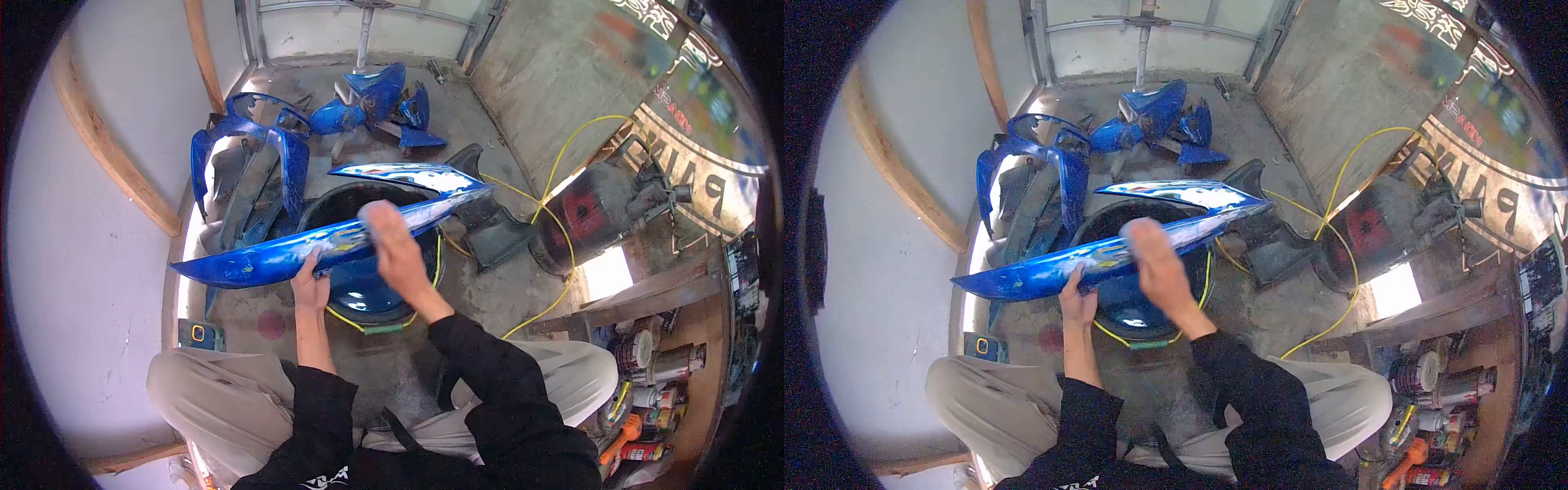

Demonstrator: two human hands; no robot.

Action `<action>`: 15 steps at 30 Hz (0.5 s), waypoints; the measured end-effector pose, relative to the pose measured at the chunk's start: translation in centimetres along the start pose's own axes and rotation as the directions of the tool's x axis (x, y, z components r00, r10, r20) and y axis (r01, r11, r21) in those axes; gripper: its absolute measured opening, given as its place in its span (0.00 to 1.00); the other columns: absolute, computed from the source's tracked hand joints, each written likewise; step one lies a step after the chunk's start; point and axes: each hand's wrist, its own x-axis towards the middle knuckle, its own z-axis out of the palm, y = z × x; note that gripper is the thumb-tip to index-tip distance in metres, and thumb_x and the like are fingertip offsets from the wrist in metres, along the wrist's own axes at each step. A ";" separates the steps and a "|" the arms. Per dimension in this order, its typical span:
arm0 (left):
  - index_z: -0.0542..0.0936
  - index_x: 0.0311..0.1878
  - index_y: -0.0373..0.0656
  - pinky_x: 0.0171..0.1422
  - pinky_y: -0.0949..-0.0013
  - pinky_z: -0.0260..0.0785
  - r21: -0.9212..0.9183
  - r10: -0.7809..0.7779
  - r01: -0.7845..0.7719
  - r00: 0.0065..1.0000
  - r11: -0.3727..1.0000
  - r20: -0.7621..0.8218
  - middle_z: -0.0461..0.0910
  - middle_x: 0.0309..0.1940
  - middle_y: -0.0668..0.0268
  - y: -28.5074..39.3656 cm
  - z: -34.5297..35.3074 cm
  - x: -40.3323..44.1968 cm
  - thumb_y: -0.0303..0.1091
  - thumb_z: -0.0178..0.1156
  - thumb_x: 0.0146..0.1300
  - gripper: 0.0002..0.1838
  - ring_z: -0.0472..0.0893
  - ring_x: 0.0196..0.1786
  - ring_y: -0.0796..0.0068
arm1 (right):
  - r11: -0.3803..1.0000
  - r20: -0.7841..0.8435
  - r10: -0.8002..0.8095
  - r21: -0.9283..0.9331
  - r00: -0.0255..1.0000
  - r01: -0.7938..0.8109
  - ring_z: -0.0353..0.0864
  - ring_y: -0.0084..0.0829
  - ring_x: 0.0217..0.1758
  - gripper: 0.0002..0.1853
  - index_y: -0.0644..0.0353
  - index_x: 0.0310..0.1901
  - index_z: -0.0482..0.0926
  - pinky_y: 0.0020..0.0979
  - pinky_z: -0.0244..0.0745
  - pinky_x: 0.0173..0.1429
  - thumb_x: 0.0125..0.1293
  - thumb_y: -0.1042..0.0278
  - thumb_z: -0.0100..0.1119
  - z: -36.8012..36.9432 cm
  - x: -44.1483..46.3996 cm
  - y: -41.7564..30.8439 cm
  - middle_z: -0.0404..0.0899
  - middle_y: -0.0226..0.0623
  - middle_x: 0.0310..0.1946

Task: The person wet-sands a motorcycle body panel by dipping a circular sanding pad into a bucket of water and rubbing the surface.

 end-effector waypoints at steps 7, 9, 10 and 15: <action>0.79 0.65 0.41 0.74 0.51 0.73 0.019 0.019 -0.020 1.000 1.000 0.012 0.84 0.60 0.60 0.1 0.3 -0.1 0.25 0.64 0.72 0.19 0.83 0.64 0.61 | 0.973 -0.118 0.198 -0.098 0.973 -0.210 0.67 0.58 0.80 0.25 0.62 0.73 0.74 0.49 0.61 0.84 0.75 0.78 0.53 -1.8 -0.4 2.3 0.74 0.53 0.73; 0.79 0.64 0.41 0.73 0.52 0.73 0.010 0.029 -0.029 0.999 1.000 0.021 0.84 0.60 0.60 0.0 0.6 -0.2 0.25 0.64 0.72 0.18 0.83 0.63 0.61 | 0.996 -0.038 0.078 0.046 0.996 -0.076 0.66 0.56 0.81 0.28 0.62 0.72 0.75 0.48 0.60 0.85 0.71 0.81 0.55 -0.6 -0.4 -1.0 0.75 0.52 0.73; 0.79 0.64 0.40 0.73 0.52 0.73 0.004 0.013 -0.013 1.000 1.000 0.018 0.85 0.60 0.60 0.1 0.5 -0.3 0.25 0.64 0.73 0.18 0.83 0.63 0.61 | 0.995 -0.037 0.085 0.051 0.996 -0.083 0.66 0.56 0.81 0.28 0.62 0.72 0.75 0.48 0.60 0.85 0.71 0.81 0.55 -0.7 -0.5 -1.3 0.75 0.52 0.73; 0.80 0.63 0.39 0.73 0.52 0.73 0.014 0.020 -0.020 1.000 1.000 -0.012 0.85 0.59 0.59 -0.1 0.1 -0.1 0.26 0.64 0.72 0.17 0.84 0.63 0.61 | 0.992 -0.048 0.120 -0.026 0.992 -0.122 0.73 0.53 0.77 0.25 0.62 0.67 0.79 0.48 0.69 0.80 0.69 0.85 0.54 -3.1 0.7 1.5 0.78 0.53 0.69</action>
